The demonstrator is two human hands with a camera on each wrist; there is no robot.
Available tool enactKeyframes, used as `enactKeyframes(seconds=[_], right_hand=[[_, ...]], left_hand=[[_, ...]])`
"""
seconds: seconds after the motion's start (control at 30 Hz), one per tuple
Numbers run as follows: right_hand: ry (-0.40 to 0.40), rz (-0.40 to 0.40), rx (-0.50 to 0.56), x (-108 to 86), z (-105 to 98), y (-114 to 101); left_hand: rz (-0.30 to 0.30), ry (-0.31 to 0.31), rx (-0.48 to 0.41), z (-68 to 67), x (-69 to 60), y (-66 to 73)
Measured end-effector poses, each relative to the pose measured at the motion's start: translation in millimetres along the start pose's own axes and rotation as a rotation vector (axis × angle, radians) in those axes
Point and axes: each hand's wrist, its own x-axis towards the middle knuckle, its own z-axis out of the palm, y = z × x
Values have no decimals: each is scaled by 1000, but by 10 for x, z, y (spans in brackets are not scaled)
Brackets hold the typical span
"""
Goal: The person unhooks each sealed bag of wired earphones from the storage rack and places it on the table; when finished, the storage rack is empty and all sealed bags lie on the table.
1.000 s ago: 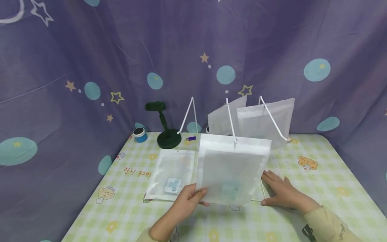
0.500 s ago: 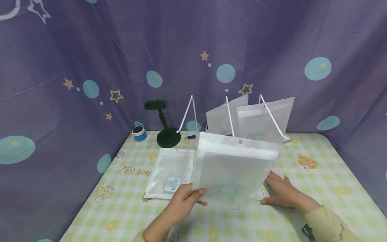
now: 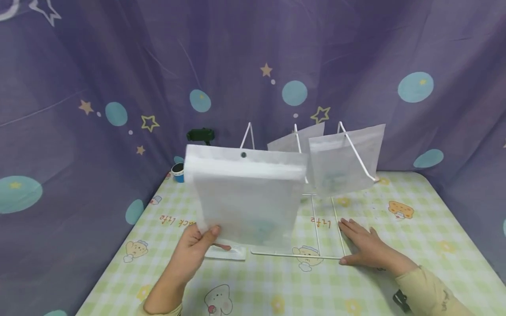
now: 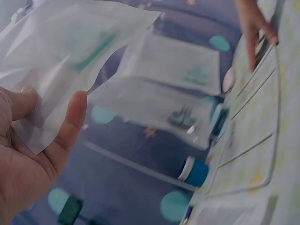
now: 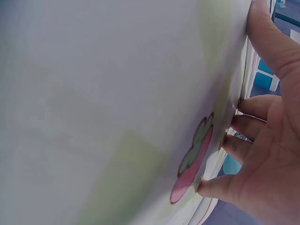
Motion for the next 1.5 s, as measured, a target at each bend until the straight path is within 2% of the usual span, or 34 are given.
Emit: enactKeyframes(seconds=[0.13, 0.27, 0.53, 0.67, 0.8, 1.07, 1.23, 1.37, 1.5], right_hand=[[-17, 7, 1, 3, -7, -7], [-31, 16, 3, 5, -18, -7], [-13, 10, 0, 3, 6, 6], [-2, 6, -9, 10, 15, 7], [-2, 10, -11, 12, 8, 4], [-14, 15, -1, 5, 4, -16], [-21, 21, 2, 4, 1, -21], [-20, 21, 4, 4, -1, -18], [-25, 24, 9, 1, 3, -13]], left_hand=[[38, 90, 8, -254, -54, 61], [14, 203, 3, -537, -134, 82], [-48, 300, -67, -1123, -338, 72], [-99, 361, -95, -1380, -445, -17], [-210, 393, -60, -1638, -570, -162], [-466, 401, 61, -2090, -807, -406], [-643, 394, 198, -2261, -895, -503], [-774, 349, 320, -2355, -943, -611], [-864, 295, 359, -2423, -974, -712]])
